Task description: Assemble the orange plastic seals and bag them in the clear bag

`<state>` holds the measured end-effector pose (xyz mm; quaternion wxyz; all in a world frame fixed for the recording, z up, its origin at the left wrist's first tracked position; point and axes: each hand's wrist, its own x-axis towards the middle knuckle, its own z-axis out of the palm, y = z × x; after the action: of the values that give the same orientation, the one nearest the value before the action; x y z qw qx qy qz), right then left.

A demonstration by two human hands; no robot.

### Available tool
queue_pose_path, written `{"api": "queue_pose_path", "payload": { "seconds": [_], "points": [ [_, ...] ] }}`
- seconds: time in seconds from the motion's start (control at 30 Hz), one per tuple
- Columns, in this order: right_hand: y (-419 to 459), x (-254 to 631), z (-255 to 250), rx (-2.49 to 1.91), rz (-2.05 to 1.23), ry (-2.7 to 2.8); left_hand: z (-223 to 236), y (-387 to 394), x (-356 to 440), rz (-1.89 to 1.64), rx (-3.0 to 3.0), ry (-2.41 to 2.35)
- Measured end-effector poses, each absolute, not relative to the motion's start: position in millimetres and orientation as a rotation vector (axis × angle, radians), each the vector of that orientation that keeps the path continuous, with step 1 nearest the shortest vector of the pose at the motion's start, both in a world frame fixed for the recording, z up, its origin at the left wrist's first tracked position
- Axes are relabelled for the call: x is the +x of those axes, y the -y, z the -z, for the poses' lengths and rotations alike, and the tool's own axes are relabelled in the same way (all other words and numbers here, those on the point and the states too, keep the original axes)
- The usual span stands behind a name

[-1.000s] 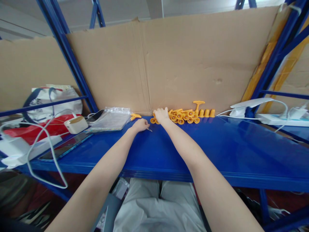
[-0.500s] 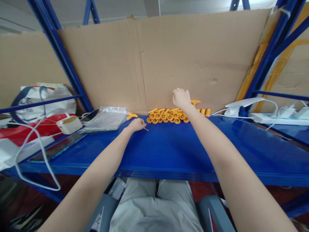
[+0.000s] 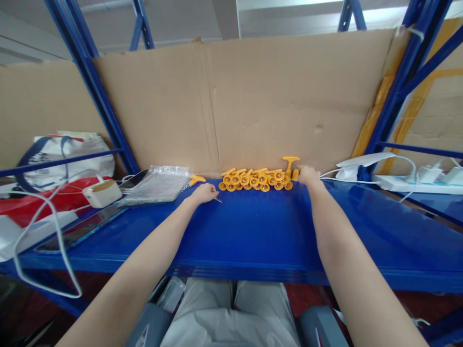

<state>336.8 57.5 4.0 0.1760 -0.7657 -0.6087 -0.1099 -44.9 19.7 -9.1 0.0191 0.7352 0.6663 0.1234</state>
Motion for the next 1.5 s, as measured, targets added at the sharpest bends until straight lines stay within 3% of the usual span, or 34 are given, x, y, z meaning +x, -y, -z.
{"api": "queue_pose_path", "payload": {
  "seconds": [0.1, 0.73, 1.17, 1.5],
  "points": [
    [-62.3, 330.2, 3.9, -2.197, 0.189, 1.799, 9.6, -20.3, -45.2, -0.382, 2.289, -2.062],
    [-68.1, 325.0, 12.7, -2.288, 0.184, 1.744, 9.8, -19.7, -43.4, -0.336, 2.316, -2.075],
    [-63.2, 320.6, 12.1, -2.253, 0.355, 1.676, 10.1, -19.9, -43.1, -0.331, 2.312, -2.069],
    [-59.1, 332.3, -13.1, -2.263, 0.214, 1.613, 11.4, -21.9, -43.8, -0.353, 2.331, -2.055]
  ]
}}
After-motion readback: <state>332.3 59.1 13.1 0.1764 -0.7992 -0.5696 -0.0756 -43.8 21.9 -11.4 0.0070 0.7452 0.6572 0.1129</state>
